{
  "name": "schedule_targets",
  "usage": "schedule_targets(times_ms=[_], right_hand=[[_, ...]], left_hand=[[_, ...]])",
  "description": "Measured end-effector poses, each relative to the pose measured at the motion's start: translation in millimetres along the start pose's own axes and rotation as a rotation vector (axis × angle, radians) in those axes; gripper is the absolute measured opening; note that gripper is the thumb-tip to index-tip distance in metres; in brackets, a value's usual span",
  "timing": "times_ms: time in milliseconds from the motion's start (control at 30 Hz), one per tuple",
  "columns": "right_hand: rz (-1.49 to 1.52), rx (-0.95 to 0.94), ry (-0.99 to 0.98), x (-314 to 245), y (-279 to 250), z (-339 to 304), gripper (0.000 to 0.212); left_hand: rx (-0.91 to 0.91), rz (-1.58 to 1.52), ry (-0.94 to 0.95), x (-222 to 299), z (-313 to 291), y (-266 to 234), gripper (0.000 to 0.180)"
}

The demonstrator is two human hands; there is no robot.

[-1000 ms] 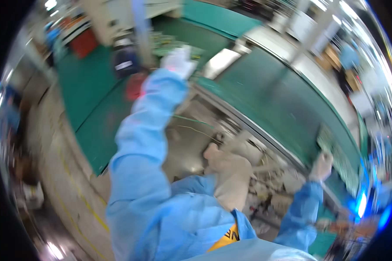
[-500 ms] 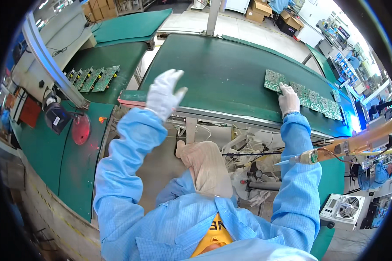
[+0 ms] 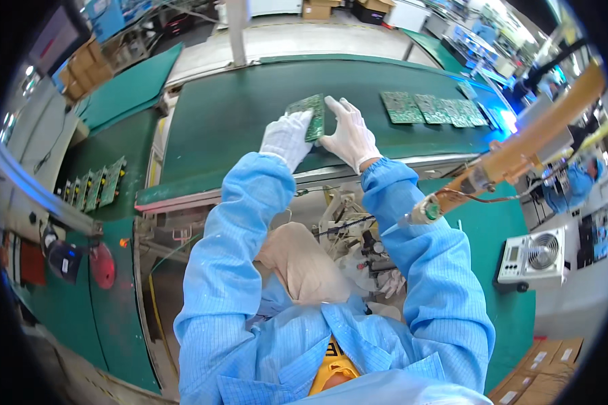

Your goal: Manually assemble and secure components on circuit boards using an electric screwdriver at an assembly line.

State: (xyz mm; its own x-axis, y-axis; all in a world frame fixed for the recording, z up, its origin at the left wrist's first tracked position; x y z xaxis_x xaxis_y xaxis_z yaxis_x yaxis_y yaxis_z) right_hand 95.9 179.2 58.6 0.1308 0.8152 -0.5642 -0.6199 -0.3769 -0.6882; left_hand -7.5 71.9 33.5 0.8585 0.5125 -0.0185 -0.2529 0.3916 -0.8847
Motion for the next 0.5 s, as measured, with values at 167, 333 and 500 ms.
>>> schedule_targets(times_ms=[167, 333, 500], right_hand=[[0.742, -0.013, 0.348, 15.5, -43.2, -0.3, 0.094], [1.762, -0.185, 0.215, 4.1, -85.4, -35.0, 0.079], [2.063, -0.425, -0.292, 1.1, -155.5, -79.6, 0.080]], left_hand=[[-0.025, -0.060, -0.113, -8.8, -0.2, -3.1, 0.043], [0.180, -1.475, -0.566, -64.0, -49.3, -4.3, 0.034], [0.237, -2.080, -0.640, -87.6, -134.2, -45.4, 0.032]])
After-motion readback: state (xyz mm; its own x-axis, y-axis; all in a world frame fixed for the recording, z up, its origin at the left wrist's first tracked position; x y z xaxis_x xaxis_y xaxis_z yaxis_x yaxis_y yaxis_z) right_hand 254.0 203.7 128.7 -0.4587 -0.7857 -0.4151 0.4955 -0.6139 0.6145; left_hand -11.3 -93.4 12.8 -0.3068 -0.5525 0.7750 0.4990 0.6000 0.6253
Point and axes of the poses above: each hand's wrist, its own z-axis towards the middle knuckle, its own y-axis out of the palm, x = y × z, the point moved 3 cm from there along z, towards the middle knuckle, and after that the axes turned 15 degrees about z, right-handed, at the moved point
